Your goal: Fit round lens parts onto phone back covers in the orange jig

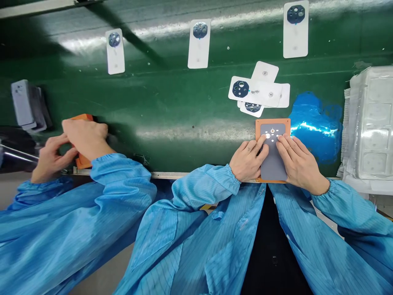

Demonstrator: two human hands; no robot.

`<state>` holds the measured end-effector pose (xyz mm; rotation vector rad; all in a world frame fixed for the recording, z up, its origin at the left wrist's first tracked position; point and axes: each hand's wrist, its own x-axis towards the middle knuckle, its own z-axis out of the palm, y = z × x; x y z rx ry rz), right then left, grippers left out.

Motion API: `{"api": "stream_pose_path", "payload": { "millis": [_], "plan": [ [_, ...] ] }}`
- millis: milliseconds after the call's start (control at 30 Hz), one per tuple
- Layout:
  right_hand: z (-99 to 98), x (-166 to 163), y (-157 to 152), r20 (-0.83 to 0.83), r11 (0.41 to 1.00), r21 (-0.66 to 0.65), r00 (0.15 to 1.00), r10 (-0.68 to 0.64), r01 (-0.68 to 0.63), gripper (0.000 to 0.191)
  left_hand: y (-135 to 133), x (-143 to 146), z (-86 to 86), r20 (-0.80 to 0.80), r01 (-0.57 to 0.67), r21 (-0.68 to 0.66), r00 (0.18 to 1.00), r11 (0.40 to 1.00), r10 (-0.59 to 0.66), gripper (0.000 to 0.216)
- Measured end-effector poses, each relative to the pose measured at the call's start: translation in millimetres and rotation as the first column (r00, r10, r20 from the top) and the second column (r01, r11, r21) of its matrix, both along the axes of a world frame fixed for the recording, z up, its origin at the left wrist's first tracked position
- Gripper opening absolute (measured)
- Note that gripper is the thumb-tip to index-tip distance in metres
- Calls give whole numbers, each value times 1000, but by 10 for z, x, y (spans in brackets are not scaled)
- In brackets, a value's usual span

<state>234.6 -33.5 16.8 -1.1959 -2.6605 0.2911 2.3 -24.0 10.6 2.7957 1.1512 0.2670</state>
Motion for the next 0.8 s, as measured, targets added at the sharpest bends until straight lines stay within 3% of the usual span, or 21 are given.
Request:
{"api": "stream_pose_path", "payload": {
  "millis": [133,233,300,367,433,467,600,800],
  "plan": [
    [-5,57,46,-103,1000,-13,995,3,-5,52,53,-96,3,102,21,-67,995,998,-14,51],
    [96,131,86,-380,994,-108,924,-31,-11,40,166,-148,75,364,-42,-104,928,994,77,51],
    [180,156,91,-652,972,-235,738,-173,21,31,236,-98,191,600,-97,-137,784,986,161,48],
    [234,146,80,-821,907,-422,429,-377,-10,21,264,34,344,791,-56,-177,586,983,176,37],
    [242,110,64,-836,825,-547,151,-528,-143,13,245,218,493,904,54,-189,400,980,153,20],
    [232,87,57,-815,789,-575,62,-576,-216,9,222,313,553,934,97,-188,326,977,148,14],
    [175,-1,30,-726,702,-597,-113,-679,-388,4,109,584,672,983,126,-143,131,982,126,14],
    [182,-74,15,-625,652,-577,-247,-740,-492,15,60,653,688,993,96,-100,65,990,94,15]
  ]
}}
